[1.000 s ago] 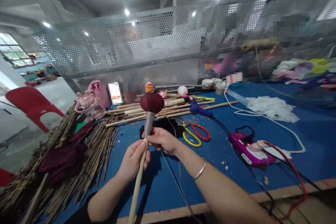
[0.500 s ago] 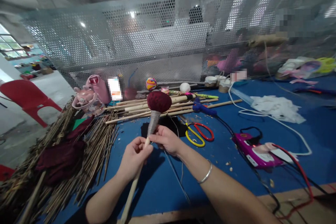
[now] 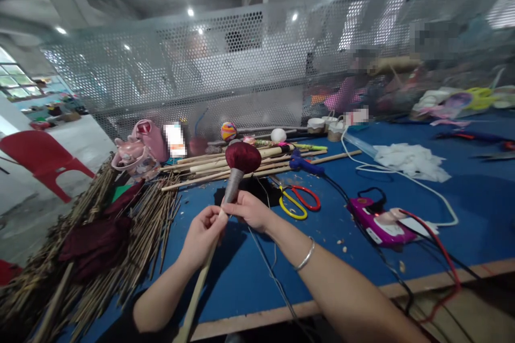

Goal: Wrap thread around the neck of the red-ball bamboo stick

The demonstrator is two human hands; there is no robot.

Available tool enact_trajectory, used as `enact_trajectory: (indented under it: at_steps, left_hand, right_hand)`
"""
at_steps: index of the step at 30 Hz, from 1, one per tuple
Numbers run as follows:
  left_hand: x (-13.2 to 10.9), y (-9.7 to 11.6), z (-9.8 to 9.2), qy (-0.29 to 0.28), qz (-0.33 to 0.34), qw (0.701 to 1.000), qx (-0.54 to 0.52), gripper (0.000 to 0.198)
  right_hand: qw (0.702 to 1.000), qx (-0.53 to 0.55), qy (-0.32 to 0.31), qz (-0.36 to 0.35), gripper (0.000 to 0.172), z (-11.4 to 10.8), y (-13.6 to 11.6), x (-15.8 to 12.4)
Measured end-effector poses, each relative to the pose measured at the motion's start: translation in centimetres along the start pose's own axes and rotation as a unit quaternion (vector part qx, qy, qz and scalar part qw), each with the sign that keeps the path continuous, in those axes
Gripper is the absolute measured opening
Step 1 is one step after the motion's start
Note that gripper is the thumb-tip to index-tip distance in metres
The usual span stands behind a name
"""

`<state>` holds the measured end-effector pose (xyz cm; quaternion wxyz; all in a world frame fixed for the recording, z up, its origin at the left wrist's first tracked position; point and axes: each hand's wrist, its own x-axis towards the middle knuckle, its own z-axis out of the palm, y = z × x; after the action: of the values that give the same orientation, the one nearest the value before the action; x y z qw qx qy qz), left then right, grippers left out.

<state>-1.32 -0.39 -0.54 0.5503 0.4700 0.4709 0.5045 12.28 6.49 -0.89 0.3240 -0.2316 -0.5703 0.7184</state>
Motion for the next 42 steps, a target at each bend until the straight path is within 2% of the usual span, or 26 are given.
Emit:
enact_trajectory:
  at_steps: [2, 4, 9, 12, 17, 19, 24, 27, 33, 37, 39, 42]
  left_hand:
    - [0.1, -0.1, 0.0, 0.036, 0.017, 0.998, 0.039, 0.031]
    - [0.1, -0.2, 0.0, 0.034, 0.000, 0.999, 0.038, 0.032]
    - [-0.1, -0.1, 0.3, -0.025, -0.031, 0.998, -0.046, 0.035]
    - [-0.2, 0.0, 0.5, -0.052, -0.043, 0.996, -0.054, 0.038]
    - [-0.1, -0.3, 0.5, -0.069, -0.061, 0.994, -0.051, 0.041]
    - [-0.1, -0.3, 0.5, -0.048, -0.052, 0.997, -0.041, 0.039]
    - [-0.1, -0.2, 0.4, 0.057, 0.011, 0.998, 0.029, 0.032]
    - [-0.1, 0.0, 0.5, 0.050, -0.019, 0.998, 0.024, 0.033]
    - [-0.2, 0.2, 0.5, -0.013, -0.043, 0.997, -0.070, 0.039]
    - [-0.2, 0.2, 0.5, -0.049, -0.047, 0.994, -0.087, 0.040]
    - [-0.2, 0.1, 0.5, -0.041, -0.046, 0.995, -0.077, 0.038]
    - [-0.2, 0.0, 0.6, 0.016, -0.025, 0.999, -0.018, 0.034]
  right_hand:
    - [1.000, -0.010, 0.006, 0.003, 0.031, 0.0, 0.0, 0.1]
    - [1.000, -0.009, 0.012, 0.003, 0.032, 0.0, -0.1, 0.0]
    - [1.000, 0.008, -0.019, 0.006, 0.033, 0.0, -1.0, -0.4]
    - [0.999, 0.005, -0.047, 0.017, 0.033, -0.1, -1.3, -0.5]
    - [0.999, -0.001, -0.039, 0.017, 0.032, -0.1, -1.3, -0.4]
    - [0.999, -0.008, -0.038, 0.016, 0.031, -0.1, -1.1, -0.3]
    - [1.000, -0.018, -0.010, 0.006, 0.031, -0.1, -0.8, -0.1]
    - [1.000, -0.016, -0.002, 0.005, 0.033, 0.0, -0.8, -0.2]
    - [0.999, 0.015, -0.040, 0.022, 0.036, -0.3, -0.9, -0.2]
    - [0.999, 0.022, -0.029, 0.017, 0.033, -0.3, -0.8, -0.2]
    - [1.000, 0.008, -0.017, 0.009, 0.031, -0.2, -0.8, -0.2]
    - [1.000, 0.002, -0.006, 0.010, 0.031, -0.1, -1.0, -0.2]
